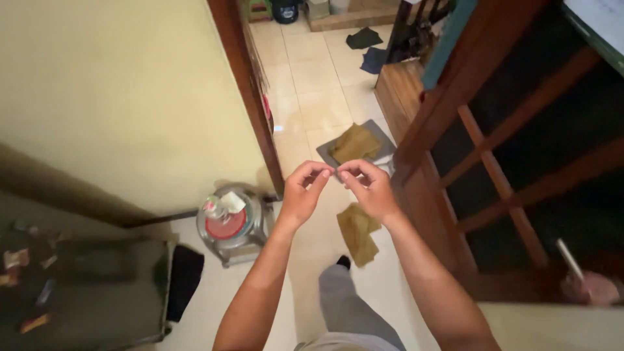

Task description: Wipe a table and then fetch plates from the kitchen to stack them on the table.

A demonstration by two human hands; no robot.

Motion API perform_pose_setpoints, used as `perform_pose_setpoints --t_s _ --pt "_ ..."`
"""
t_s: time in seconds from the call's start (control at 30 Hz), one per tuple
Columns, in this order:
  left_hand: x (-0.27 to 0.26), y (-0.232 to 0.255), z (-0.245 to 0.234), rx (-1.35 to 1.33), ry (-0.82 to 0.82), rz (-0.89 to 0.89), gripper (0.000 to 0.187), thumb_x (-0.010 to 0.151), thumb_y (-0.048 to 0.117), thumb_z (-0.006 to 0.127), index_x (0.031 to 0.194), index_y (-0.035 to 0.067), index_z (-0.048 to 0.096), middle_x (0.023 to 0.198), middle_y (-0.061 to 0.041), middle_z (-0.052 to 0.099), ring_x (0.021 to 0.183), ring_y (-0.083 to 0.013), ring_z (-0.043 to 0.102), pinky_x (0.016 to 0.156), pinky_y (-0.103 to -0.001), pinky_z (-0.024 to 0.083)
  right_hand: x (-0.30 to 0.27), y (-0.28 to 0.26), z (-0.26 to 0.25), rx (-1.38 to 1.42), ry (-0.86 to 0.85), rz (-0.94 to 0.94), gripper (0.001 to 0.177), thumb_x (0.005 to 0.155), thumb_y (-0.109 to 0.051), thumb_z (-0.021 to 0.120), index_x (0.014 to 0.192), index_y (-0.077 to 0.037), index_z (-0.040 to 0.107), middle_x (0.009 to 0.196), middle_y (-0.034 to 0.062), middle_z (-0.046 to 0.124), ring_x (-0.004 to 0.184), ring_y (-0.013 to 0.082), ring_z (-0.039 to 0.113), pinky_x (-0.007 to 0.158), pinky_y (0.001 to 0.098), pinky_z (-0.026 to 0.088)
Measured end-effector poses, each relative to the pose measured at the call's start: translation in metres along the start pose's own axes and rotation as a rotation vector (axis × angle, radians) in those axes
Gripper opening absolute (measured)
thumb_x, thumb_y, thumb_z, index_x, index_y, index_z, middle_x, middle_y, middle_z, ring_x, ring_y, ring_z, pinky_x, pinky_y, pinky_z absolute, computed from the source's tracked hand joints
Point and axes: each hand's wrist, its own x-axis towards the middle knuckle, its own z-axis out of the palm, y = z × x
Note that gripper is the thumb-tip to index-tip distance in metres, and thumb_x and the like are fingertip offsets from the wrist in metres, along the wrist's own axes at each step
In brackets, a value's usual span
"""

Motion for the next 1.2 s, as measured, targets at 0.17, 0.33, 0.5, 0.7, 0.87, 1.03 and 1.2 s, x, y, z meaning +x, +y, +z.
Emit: perform_pose_setpoints --t_s 0.17,0.33,0.5,0.7,0.87,1.03,1.2 --pt "0.092 -0.021 0.002 0.061 0.020 -0.015 0.010 0.101 0.009 0.067 0.105 0.002 0.072 0.102 -0.004 0.070 0.091 -0.0114 0.066 0.080 -0.024 0.052 0.097 0.029 -0.021 0.020 -0.016 -0.025 0.014 0.098 -0.011 0.069 0.109 -0.003 0.072 0.095 0.0002 0.071 0.082 0.0060 0.064 0.072 0.0219 0.053" --pt "0.184 -0.049 -0.008 0.046 0.034 0.035 0.009 0.100 0.005 0.066 0.105 0.000 0.071 0.105 -0.005 0.068 0.094 -0.0114 0.067 0.085 -0.024 0.054 0.202 0.029 -0.034 0.007 -0.073 -0.069 0.012 0.099 -0.010 0.069 0.109 -0.002 0.071 0.099 0.0005 0.072 0.088 0.0061 0.063 0.075 0.0222 0.051" --pt "0.248 -0.088 -0.014 0.049 0.114 0.030 0.007 0.099 0.004 0.067 0.104 0.000 0.069 0.103 -0.004 0.066 0.092 -0.0108 0.063 0.082 -0.024 0.052 0.281 0.057 -0.038 0.075 -0.137 -0.073 0.011 0.099 -0.009 0.068 0.108 -0.003 0.070 0.103 0.0017 0.071 0.092 0.0068 0.066 0.079 0.0221 0.053" --pt "0.355 -0.126 -0.033 0.071 0.151 0.042 0.006 0.100 0.004 0.066 0.103 0.000 0.069 0.103 -0.004 0.066 0.093 -0.0111 0.064 0.081 -0.024 0.052 0.396 0.097 -0.039 0.051 -0.156 -0.099 0.010 0.097 -0.005 0.069 0.106 -0.002 0.071 0.103 0.0040 0.070 0.089 0.0095 0.066 0.073 0.0232 0.053" --pt "0.461 -0.166 -0.059 0.045 0.180 0.037 0.006 0.100 0.005 0.066 0.102 0.000 0.069 0.102 -0.004 0.066 0.091 -0.0106 0.063 0.079 -0.024 0.052 0.503 0.124 -0.041 0.059 -0.161 -0.072 0.011 0.097 -0.004 0.068 0.108 -0.001 0.070 0.103 0.0044 0.070 0.089 0.0097 0.067 0.073 0.0237 0.056" --pt "0.564 -0.205 -0.077 0.027 0.203 -0.025 0.006 0.100 0.005 0.067 0.102 0.001 0.070 0.100 -0.003 0.067 0.087 -0.0097 0.062 0.076 -0.024 0.050 0.601 0.149 -0.056 0.036 -0.145 -0.093 0.011 0.098 -0.004 0.067 0.108 0.000 0.070 0.104 0.0041 0.070 0.091 0.0098 0.068 0.076 0.0248 0.059" --pt "0.652 -0.239 -0.089 0.033 0.193 0.037 0.009 0.101 0.006 0.064 0.103 0.001 0.070 0.103 -0.003 0.067 0.093 -0.0090 0.064 0.080 -0.023 0.052 0.703 0.194 -0.071 0.071 -0.115 -0.047 0.010 0.099 -0.005 0.067 0.107 0.000 0.070 0.102 0.0043 0.069 0.094 0.0106 0.067 0.079 0.0263 0.060"
